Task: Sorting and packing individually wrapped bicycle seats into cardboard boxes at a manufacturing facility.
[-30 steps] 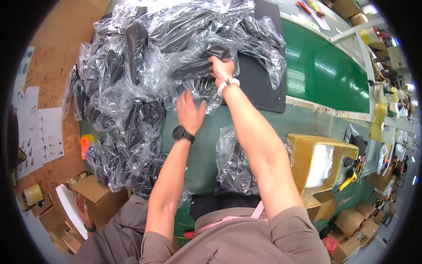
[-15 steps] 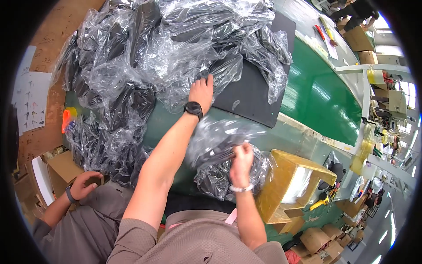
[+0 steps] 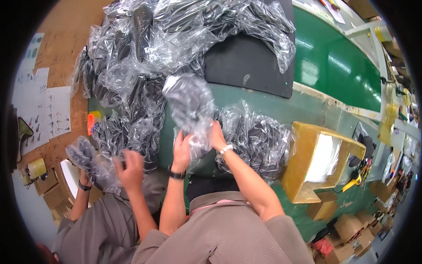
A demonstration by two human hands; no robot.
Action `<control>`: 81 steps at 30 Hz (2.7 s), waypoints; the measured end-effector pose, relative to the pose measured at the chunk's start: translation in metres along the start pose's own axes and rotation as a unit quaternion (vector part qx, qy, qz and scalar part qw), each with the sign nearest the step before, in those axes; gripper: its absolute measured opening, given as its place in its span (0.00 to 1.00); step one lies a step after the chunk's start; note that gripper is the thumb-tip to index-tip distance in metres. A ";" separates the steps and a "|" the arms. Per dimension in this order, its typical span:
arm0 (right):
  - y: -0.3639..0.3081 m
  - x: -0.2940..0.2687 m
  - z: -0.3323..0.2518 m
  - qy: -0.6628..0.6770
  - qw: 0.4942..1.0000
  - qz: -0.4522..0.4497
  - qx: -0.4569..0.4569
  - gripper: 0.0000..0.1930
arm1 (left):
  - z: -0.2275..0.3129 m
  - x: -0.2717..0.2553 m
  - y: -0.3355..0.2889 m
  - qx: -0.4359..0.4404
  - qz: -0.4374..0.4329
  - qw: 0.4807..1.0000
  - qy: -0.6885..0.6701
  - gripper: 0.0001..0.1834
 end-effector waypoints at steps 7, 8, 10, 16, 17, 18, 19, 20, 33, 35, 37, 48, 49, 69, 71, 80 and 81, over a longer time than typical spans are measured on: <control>-0.065 -0.048 -0.014 -0.015 0.992 0.104 -0.067 0.15 | -0.015 -0.029 -0.067 0.195 0.120 0.841 0.491 0.31; -0.066 -0.045 -0.007 -0.013 0.992 0.109 -0.066 0.16 | -0.024 -0.025 -0.066 0.212 0.118 0.820 0.518 0.31; -0.060 -0.037 0.005 -0.008 0.991 0.115 -0.068 0.18 | -0.042 -0.017 -0.064 0.200 0.104 0.777 0.588 0.31; -0.039 -0.027 0.001 -0.070 0.982 0.168 -0.052 0.35 | -0.070 0.002 -0.056 0.156 0.059 0.755 0.634 0.29; -0.033 -0.029 0.000 -0.100 0.976 0.174 -0.086 0.35 | -0.070 0.001 -0.058 0.156 0.065 0.766 0.620 0.28; -0.028 -0.034 0.002 -0.099 0.976 0.172 -0.087 0.35 | -0.068 -0.003 -0.058 0.156 0.066 0.765 0.621 0.28; -0.026 -0.035 -0.003 -0.106 0.983 0.131 -0.077 0.34 | -0.064 -0.006 -0.057 0.163 0.041 0.755 0.634 0.28; -0.025 -0.033 -0.007 -0.114 0.987 0.090 -0.066 0.33 | -0.059 -0.009 -0.056 0.170 0.016 0.745 0.645 0.27; -0.026 0.013 0.029 -0.090 0.995 -0.017 -0.044 0.28 | -0.069 -0.061 0.017 0.091 0.221 0.884 0.402 0.33; -0.035 0.039 0.044 -0.129 0.989 -0.059 -0.034 0.27 | -0.068 -0.101 -0.004 0.074 0.199 0.897 0.387 0.36; -0.052 0.073 0.059 -0.147 0.985 -0.091 -0.014 0.27 | -0.053 -0.129 -0.035 0.048 0.226 0.894 0.384 0.39; -0.050 0.123 0.050 -0.209 0.933 -0.291 -0.028 0.30 | -0.007 -0.178 -0.063 0.055 0.228 0.827 0.510 0.57; -0.047 0.108 0.047 -0.231 0.939 -0.253 -0.025 0.29 | -0.011 -0.184 -0.063 0.037 0.246 0.814 0.526 0.64; -0.009 0.036 -0.048 -0.125 0.985 -0.100 -0.061 0.15 | 0.155 -0.123 0.117 0.362 0.215 0.681 0.599 0.36; -0.031 0.042 -0.043 -0.107 0.985 -0.128 -0.036 0.15 | 0.160 -0.130 0.142 0.369 0.212 0.663 0.615 0.34; -0.077 0.002 -0.070 0.249 0.939 -0.222 0.082 0.20 | 0.124 -0.006 0.029 0.519 0.092 0.756 0.388 0.22; -0.075 -0.001 -0.077 0.253 0.940 -0.215 0.080 0.20 | 0.098 0.012 0.012 0.487 0.051 0.793 0.362 0.22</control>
Point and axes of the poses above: each hand's wrist, its own y-axis towards the middle knuckle, its own x-axis out of the palm, z = x × y, the point moved 3 cm from there along y, towards the middle knuckle, and after that the axes turned 12 degrees about -y, right-handed, at the moved point
